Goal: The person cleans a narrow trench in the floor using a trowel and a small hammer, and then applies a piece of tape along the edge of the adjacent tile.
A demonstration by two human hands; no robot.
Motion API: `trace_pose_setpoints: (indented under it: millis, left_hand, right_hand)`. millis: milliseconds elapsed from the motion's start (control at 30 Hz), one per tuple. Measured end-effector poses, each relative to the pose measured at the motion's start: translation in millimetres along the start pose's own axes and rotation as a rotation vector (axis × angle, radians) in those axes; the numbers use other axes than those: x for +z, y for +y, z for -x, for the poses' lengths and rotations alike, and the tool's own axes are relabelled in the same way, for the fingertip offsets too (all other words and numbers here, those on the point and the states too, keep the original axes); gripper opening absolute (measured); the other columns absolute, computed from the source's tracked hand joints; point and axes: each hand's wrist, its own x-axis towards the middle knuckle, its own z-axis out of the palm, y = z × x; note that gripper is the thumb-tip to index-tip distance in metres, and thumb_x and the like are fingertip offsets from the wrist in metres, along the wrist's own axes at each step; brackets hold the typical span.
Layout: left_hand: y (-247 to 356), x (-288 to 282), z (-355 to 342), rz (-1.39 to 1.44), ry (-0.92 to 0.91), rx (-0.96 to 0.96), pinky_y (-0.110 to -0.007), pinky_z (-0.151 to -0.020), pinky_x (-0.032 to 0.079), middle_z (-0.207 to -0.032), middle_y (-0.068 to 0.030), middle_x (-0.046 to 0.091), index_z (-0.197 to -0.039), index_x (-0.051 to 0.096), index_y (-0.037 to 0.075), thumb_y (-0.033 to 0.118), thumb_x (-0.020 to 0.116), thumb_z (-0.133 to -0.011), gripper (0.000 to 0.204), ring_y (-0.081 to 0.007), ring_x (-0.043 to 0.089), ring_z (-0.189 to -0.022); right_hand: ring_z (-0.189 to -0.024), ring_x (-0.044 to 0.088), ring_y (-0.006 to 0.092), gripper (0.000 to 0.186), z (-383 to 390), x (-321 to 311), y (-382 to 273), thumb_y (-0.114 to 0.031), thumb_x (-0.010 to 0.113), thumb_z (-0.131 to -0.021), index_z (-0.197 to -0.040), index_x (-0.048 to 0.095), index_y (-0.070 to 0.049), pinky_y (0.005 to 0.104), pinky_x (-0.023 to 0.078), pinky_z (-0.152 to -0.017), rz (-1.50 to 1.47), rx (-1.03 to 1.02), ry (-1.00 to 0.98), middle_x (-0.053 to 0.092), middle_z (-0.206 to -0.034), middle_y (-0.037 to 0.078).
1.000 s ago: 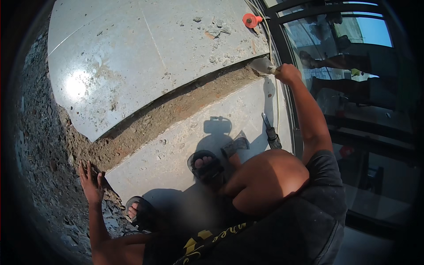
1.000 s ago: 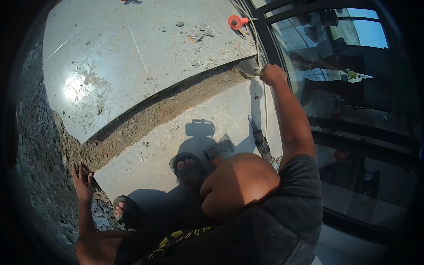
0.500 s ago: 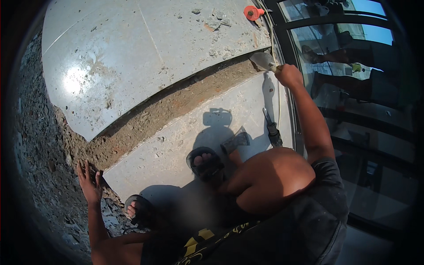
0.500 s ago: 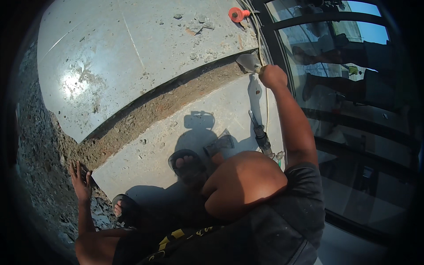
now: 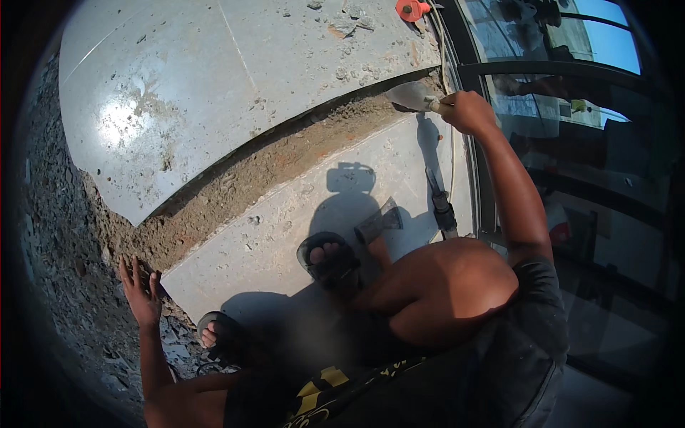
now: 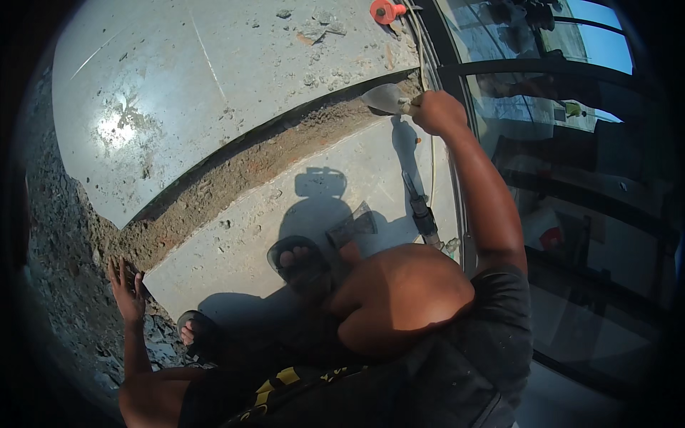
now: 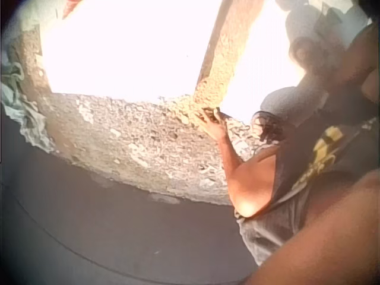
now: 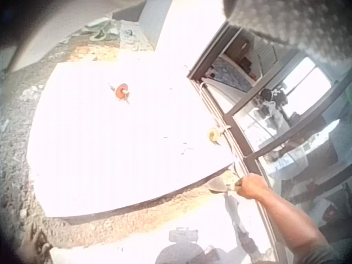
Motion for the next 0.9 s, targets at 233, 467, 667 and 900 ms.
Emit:
trace_pose_setpoints:
  millis: [233, 467, 667, 900]
  left_hand:
    - [-3, 3, -2, 0.031, -0.011, -0.006, -0.053, -0.119, 0.028, -0.164, -0.0162, 0.025, -0.154, 0.041, 0.020, 0.037, 0.059, -0.101, 0.059, -0.0419, 0.027, -0.149]
    - [3, 1, -2, 0.022, 0.011, -0.009, -0.053, -0.119, 0.027, -0.164, -0.0160, 0.025, -0.154, 0.041, 0.021, 0.040, 0.058, -0.101, 0.059, -0.0419, 0.026, -0.149]
    - [3, -5, -2, -0.011, -0.007, -0.013, -0.053, -0.119, 0.027, -0.164, -0.0156, 0.026, -0.154, 0.041, 0.022, 0.039, 0.058, -0.101, 0.059, -0.0404, 0.026, -0.150]
    - [-3, 1, 3, -0.009, 0.008, -0.025, -0.053, -0.119, 0.027, -0.164, -0.0148, 0.026, -0.154, 0.041, 0.022, 0.039, 0.059, -0.101, 0.059, -0.0396, 0.027, -0.150]
  right_hand:
    - [-0.098, 0.073, 0.0327, 0.025, -63, 0, -23, -0.013, 0.062, -0.085, -0.103, 0.077, -0.005, 0.0415, 0.058, -0.084, 0.338, -0.091, 0.042, 0.075, -0.104, 0.016]
    - [-0.089, 0.073, 0.0334, 0.018, -46, -56, -47, -0.015, 0.072, -0.076, -0.091, 0.077, -0.004, 0.0433, 0.058, -0.075, 0.039, -0.465, -0.107, 0.075, -0.095, 0.016]
    - [-0.101, 0.073, 0.0312, 0.026, -65, -36, -37, -0.010, 0.067, -0.081, -0.105, 0.076, -0.005, 0.0430, 0.059, -0.081, 0.444, -0.166, -0.009, 0.075, -0.105, 0.015]
    - [-0.092, 0.075, 0.0292, 0.026, -69, -30, -85, -0.017, 0.076, -0.074, -0.098, 0.079, -0.005, 0.0413, 0.060, -0.075, 0.483, -0.371, -0.048, 0.076, -0.099, 0.014]
